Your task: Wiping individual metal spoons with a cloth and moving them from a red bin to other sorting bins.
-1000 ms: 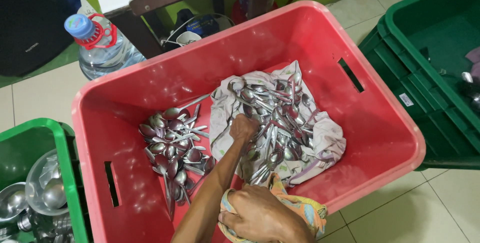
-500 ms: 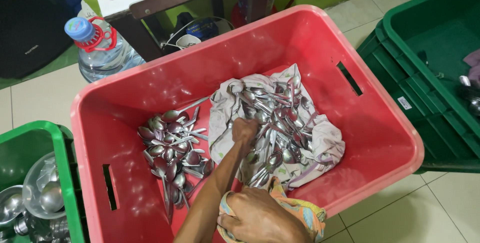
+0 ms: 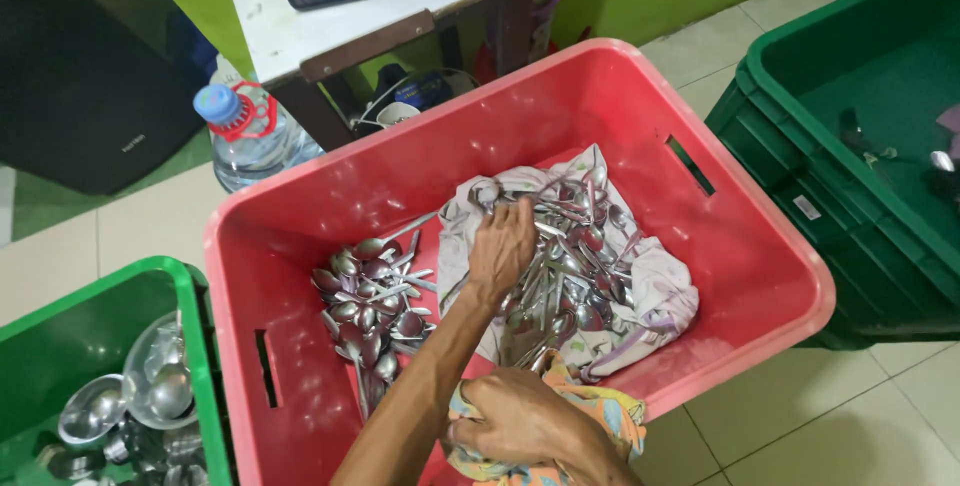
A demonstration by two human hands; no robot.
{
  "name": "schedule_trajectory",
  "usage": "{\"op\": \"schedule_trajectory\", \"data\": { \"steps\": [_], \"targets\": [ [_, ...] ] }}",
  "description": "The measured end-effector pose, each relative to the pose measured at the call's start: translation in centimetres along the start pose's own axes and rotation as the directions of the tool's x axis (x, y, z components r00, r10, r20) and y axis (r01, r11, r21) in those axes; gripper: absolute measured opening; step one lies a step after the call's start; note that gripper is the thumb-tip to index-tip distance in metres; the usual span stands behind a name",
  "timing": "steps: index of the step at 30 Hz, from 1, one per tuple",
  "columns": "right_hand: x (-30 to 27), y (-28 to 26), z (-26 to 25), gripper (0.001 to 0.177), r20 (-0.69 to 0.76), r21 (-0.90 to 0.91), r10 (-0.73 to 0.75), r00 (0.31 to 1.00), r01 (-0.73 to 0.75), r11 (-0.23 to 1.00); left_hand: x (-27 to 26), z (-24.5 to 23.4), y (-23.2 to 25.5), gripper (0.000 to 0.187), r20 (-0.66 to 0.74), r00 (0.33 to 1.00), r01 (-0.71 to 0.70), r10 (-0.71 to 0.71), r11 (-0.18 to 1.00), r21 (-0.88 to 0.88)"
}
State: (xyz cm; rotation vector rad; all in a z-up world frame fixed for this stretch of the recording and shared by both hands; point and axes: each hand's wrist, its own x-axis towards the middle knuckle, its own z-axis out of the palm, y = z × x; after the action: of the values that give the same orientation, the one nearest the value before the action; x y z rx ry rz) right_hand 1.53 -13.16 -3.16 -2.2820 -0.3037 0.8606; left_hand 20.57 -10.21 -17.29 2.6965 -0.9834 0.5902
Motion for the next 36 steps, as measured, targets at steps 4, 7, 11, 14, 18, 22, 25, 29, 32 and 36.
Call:
{"op": "schedule_trajectory", "data": {
  "steps": [4, 7, 11, 14, 18, 22, 25, 29, 32, 36],
  "targets": [
    [1.3, 1.6, 1.1, 0.043, -0.057, -0.019, -0.05, 0.997, 0.049, 0.999, -1.7, 3.2, -2.1, 0.018, 0.058, 0.998, -0.028, 0.025, 0.998, 0.05],
    [0.8, 1.6, 1.7, 0.037, -0.111, 0.068, -0.081, 0.99, 0.089, 0.994, -4.1, 3.9, -2.9, 0.036, 0.162, 0.978, 0.094, -0.128, 0.975, 0.202],
    [0.9, 0.9, -0.6, 0.029, -0.408, 0.355, 0.185, 0.894, -0.032, 0.934, -3.8, -6.8, -3.6, 0.022, 0.483, 0.766, 0.634, -0.423, 0.619, -0.464],
    [0.3, 2.1, -0.4, 0.042, -0.571, 0.54, 0.417, 0.707, -0.06, 0.84, -5.7, -15.4, -1.2, 0.03, 0.595, 0.676, 0.734, -0.435, 0.467, -0.493],
    [-1.9, -0.7, -1.3, 0.023, -0.827, 0.401, 0.244, 0.506, 0.226, 0.888, -9.4, -19.8, 0.8, 0.028, 0.569, 0.699, 0.714, -0.433, 0.398, -0.576],
    [-0.7, -0.5, -0.7, 0.021, -0.9, 0.009, -0.111, 0.421, 0.273, 0.962, -10.8, -21.7, 3.6, 0.026, 0.488, 0.778, 0.628, -0.396, 0.46, -0.627],
    [1.1, 1.9, -0.1, 0.023, -0.908, -0.031, -0.08, 0.411, 0.125, 0.992, -10.6, -25.4, 5.5, 0.024, 0.458, 0.802, 0.595, -0.384, 0.583, -0.553],
    [1.6, 2.0, 0.3, 0.042, -0.972, -0.03, -0.061, 0.226, 0.137, 0.99, -10.7, -27.7, 5.9, 0.028, 0.531, 0.759, 0.648, -0.377, 0.514, -0.562],
    [2.5, 3.0, 1.1, 0.051, -0.943, -0.089, -0.14, 0.303, 0.177, 0.98, -11.4, -25.9, 5.2, 0.027, 0.531, 0.762, 0.647, -0.37, 0.472, -0.599],
    [0.2, -1.0, -0.3, 0.023, -0.956, -0.122, -0.151, 0.25, 0.13, 0.984, -11.5, -24.7, 5.3, 0.029, 0.539, 0.766, 0.642, -0.349, 0.459, -0.614]
  ]
}}
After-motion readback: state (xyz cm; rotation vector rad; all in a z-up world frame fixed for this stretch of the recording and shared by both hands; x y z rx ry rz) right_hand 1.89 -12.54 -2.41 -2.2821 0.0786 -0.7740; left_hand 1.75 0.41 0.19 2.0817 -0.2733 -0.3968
